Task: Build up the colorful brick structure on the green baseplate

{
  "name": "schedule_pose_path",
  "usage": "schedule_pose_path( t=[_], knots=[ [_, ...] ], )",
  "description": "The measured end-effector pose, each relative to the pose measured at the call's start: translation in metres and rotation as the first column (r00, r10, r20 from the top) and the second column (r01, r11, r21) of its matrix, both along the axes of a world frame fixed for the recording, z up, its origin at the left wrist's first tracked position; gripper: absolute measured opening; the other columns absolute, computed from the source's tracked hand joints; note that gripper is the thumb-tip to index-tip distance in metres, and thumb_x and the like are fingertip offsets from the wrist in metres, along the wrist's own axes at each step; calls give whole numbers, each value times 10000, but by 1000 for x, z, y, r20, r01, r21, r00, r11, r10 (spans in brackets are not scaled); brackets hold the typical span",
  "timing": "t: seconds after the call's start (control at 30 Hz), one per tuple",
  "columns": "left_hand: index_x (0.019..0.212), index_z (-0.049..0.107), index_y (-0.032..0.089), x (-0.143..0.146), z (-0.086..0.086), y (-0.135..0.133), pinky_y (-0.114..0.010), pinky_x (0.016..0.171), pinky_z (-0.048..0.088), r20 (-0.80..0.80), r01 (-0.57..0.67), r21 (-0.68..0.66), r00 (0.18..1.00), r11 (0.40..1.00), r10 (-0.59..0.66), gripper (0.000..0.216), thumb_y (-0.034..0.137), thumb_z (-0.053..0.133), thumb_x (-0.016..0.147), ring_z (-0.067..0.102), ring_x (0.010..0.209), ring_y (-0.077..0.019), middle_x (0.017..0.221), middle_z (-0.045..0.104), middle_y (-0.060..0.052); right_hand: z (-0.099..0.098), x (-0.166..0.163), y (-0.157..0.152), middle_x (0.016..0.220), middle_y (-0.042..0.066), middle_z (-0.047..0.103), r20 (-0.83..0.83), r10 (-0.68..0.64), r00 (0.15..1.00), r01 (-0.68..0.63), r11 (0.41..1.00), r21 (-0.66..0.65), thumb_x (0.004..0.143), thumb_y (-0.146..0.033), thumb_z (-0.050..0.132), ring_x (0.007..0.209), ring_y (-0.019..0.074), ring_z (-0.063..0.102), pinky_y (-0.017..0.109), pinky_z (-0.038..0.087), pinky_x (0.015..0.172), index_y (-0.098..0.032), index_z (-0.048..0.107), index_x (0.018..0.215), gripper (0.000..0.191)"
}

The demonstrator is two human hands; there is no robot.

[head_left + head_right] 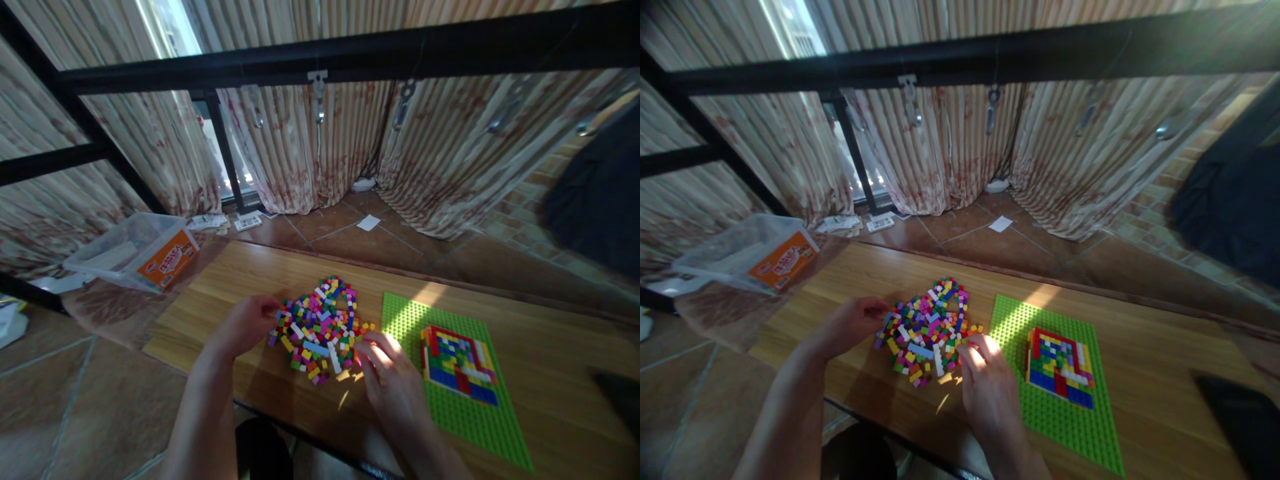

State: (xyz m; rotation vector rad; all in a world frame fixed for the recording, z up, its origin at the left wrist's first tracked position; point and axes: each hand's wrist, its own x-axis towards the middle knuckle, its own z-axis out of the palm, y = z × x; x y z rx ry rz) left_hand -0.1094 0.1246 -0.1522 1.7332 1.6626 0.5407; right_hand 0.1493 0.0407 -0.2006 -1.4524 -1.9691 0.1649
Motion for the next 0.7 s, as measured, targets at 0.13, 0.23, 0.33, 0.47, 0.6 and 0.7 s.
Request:
schedule_pose_path(
  t=[0.13,0.23,0.33,0.47,0.6,0.7],
  knots=[
    [777,710,171,8,0,2,-258,617,425,-93,27,22,995,999,-25,183,294,580,739,622,680,-192,708,702,-45,4,-18,0,1055,99,628,-33,65,997,-64,997,36,920,-178,492,978,233,588,401,490,849,-202,659,1013,192],
    [796,704,162,16,3,3,-261,625,425,-155,2,39,988,999,4,212,287,533,793,632,699,-194,747,715,-62,3,-32,2,1115,119,602,-24,93,995,-91,994,60,904,-181,521,1000,250,566,444,470,872,-182,642,1056,194],
    [848,701,155,24,8,4,-259,631,432,-163,-6,19,987,1000,10,226,279,515,812,642,719,-193,782,723,-67,1,-39,5,1118,122,589,-27,82,996,-79,994,79,888,-169,543,993,258,545,457,468,856,-178,628,1051,184],
    [863,695,157,29,9,6,-262,632,440,-168,18,16,986,1000,-15,230,283,506,825,644,728,-193,788,721,-61,2,-41,7,1082,98,597,-61,84,995,-82,996,34,880,-153,545,963,247,535,426,474,824,-193,626,908,94],
    [883,683,159,29,4,8,-279,652,462,-131,18,88,991,996,-6,220,299,523,825,645,726,-196,788,713,-55,5,-36,9,1055,91,615,-95,81,992,-80,997,17,906,-155,515,936,236,538,411,466,821,-186,612,889,103],
    [927,676,165,38,3,5,-281,685,483,20,85,123,996,989,-88,233,332,541,837,652,749,-187,830,718,-45,7,-27,12,991,85,630,-149,41,988,-38,999,25,938,-176,465,909,224,562,386,468,811,-185,602,924,138]
  ],
)
